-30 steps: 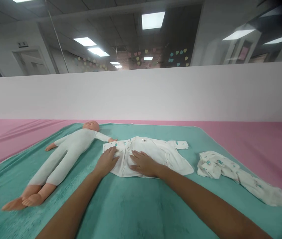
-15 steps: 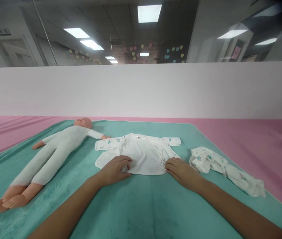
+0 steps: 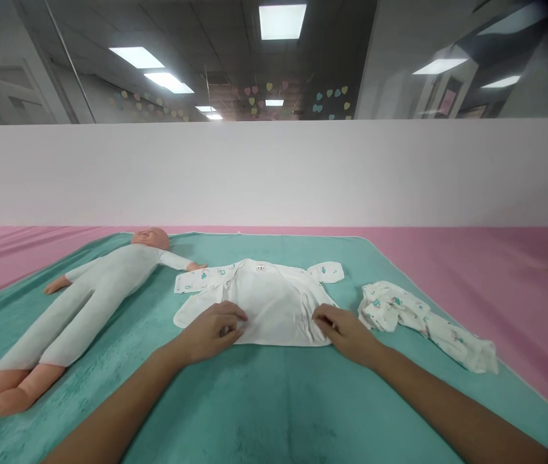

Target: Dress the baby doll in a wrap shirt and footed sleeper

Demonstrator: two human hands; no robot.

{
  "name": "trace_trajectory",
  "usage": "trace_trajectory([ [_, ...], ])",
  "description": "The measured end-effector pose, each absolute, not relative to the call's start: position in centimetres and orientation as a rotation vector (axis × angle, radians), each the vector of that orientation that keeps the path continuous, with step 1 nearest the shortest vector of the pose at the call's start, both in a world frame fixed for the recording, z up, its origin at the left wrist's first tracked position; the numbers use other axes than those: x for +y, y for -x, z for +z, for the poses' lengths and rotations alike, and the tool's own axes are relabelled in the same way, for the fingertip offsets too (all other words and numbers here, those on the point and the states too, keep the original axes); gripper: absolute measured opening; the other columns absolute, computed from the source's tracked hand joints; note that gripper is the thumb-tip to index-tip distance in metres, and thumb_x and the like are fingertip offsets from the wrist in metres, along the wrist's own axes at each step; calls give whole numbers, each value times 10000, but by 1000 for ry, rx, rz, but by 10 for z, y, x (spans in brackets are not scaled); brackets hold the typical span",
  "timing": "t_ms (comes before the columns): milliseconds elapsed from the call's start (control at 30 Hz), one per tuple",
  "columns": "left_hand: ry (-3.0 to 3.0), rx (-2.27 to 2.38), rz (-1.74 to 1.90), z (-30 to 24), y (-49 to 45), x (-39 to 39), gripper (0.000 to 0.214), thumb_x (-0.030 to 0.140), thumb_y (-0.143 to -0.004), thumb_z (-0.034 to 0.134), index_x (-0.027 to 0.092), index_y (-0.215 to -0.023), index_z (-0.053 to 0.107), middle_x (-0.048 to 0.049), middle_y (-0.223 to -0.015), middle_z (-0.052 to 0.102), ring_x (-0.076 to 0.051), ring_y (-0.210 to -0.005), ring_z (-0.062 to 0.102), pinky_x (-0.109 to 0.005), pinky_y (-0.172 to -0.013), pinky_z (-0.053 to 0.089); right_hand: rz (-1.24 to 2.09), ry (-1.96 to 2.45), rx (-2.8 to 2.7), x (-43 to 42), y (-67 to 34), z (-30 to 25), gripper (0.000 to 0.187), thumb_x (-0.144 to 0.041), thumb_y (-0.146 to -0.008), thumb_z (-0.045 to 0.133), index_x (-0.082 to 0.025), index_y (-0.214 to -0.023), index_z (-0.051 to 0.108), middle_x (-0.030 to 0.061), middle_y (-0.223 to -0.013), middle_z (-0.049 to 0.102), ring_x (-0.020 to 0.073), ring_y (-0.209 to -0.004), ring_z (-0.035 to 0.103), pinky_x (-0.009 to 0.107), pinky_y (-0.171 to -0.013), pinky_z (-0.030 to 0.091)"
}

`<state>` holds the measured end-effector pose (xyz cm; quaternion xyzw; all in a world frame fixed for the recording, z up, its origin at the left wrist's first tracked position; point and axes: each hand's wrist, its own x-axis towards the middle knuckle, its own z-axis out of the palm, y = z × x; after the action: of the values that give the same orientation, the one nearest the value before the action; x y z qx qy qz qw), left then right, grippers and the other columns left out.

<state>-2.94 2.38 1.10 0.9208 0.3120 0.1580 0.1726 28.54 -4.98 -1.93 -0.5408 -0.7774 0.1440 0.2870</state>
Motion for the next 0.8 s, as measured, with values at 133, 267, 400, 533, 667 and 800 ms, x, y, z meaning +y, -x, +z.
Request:
trace_trajectory([
  [133,-2739,911,536,3,22,25,321,357,-880,417,209,-646,580,-18,-1048,641,-189,-1033,539,-367,-919,409,216,1612,-1469,-6,-322,-33,318,-428,-839,429,-205,-1054,500,68,-1072,552,223,-965,515,352,-822,415],
  [267,-2798,845,553,-2,9,17,275,354,-910,380,235,-878,627,-13,-1162,608,-173,-1121,507,-344,-969,399,300,1798,-1146,46,-360,-44,497,-475,-732,529,-119,-1078,505,149,-1134,534,278,-999,518,366,-837,387],
  [400,-2788,828,443,-5,-1,7,336,364,-924,349,279,-1180,551,1,-1299,522,-170,-1203,455,-354,-1031,365,399,1751,-1157,71,-375,-48,302,-431,-623,615,-179,-776,554,53,-823,602,223,-775,551,332,-717,408],
  [533,-2717,928,419,-8,-11,10,380,392,-921,349,300,-1263,488,11,-1355,464,-180,-1245,417,-365,-1052,349,447,1580,-1157,71,-381,-49,227,-382,-652,536,-192,-775,513,-5,-709,555,164,-669,537,255,-597,410],
  [667,-2614,1044,403,-12,-40,34,435,420,-909,350,257,-1298,454,-33,-1374,439,-230,-1251,413,-409,-1042,353,408,1521,-1107,70,-390,-51,199,-301,-650,448,-189,-811,483,-11,-672,520,154,-625,523,243,-552,411],
  [800,-2630,1149,395,-17,-90,68,444,378,-897,351,159,-1259,485,-119,-1322,487,-293,-1214,446,-458,-998,378,279,1586,-1087,68,-393,-49,379,-220,-617,400,-170,-984,485,54,-840,574,208,-758,560,332,-669,465],
])
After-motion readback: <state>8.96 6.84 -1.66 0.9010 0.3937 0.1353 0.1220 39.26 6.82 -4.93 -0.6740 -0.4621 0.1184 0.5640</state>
